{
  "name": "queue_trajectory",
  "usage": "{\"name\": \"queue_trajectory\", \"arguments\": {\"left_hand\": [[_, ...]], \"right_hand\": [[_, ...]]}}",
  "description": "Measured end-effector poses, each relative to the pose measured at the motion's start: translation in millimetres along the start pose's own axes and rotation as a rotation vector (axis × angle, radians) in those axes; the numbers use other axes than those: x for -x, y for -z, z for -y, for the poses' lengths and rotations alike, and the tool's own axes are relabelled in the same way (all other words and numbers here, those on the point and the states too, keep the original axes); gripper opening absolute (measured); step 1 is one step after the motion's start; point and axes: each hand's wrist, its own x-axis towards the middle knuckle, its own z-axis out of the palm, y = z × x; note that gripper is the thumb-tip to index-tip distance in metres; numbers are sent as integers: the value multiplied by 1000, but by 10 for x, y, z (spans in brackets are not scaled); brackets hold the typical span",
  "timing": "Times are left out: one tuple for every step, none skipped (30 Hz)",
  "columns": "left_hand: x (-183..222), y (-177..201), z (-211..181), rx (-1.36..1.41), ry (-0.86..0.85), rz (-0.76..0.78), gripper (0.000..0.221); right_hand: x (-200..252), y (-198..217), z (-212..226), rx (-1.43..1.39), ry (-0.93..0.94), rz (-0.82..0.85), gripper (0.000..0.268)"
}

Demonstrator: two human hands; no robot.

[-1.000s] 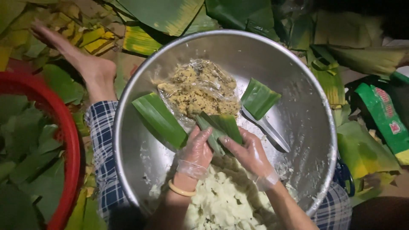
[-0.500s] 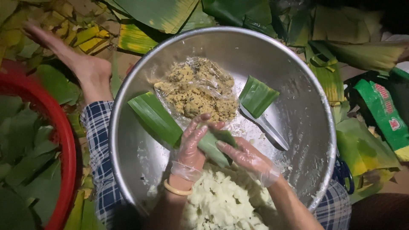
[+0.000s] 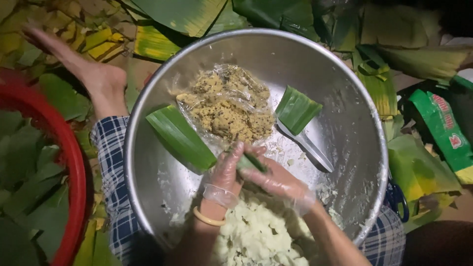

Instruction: Wrapping portions of dough and filling in banana leaves to prepare for cooking.

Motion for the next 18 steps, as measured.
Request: {"name": "queue_trajectory", "arguments": {"left_hand": [[-19, 8, 22, -84, -125, -13, 38], [-36, 14, 43, -168, -250, -24, 49], [-84, 69, 105, -169, -249, -24, 49], [-127, 121, 162, -170, -252, -151, 50], [-182, 172, 204, -169, -259, -277, 52], [-166, 135, 177, -170, -263, -274, 52], [-135, 117, 154, -127, -239, -320, 50], [-108, 104, 131, -83, -214, -365, 49], [-128, 147, 87, -81, -215, -370, 49], [-147, 191, 44, -76, -71, -158, 35], [-178, 224, 4, -68, 72, 60, 39], [-121, 161, 41, -66, 69, 61, 39], [-67, 98, 75, -18, -11, 19, 39], [-13, 35, 107, 29, -91, -22, 40], [-26, 66, 97, 31, -94, -24, 40], [-40, 97, 89, -5, -113, -88, 32], [-50, 131, 86, -41, -130, -154, 31], [-64, 171, 101, -39, -130, -157, 31]], "right_hand": [[27, -24, 33, 72, 69, -54, 81], [57, -48, 68, 144, 137, -108, 77], [-73, -178, -132, 142, 137, -109, 77], [-197, -310, -326, 140, 387, -213, 71], [-333, -436, -506, 139, 641, -318, 67], [-198, -412, -292, 140, 646, -320, 67], [-62, -405, -88, 163, 447, -276, 63], [70, -401, 116, 185, 249, -230, 58], [63, -327, 79, 187, 249, -225, 58], [54, -253, 43, -70, 262, -58, 79], [48, -169, 6, -325, 271, 105, 99], [56, -140, -38, -321, 272, 105, 99], [61, -111, -78, -205, 226, 42, 85], [65, -81, -118, -89, 179, -22, 72], [78, -88, -116, -86, 180, -19, 72], [90, -95, -116, 25, 227, -63, 73], [105, -104, -122, 135, 271, -106, 80], [36, -207, -210, 137, 270, -103, 80]]}}
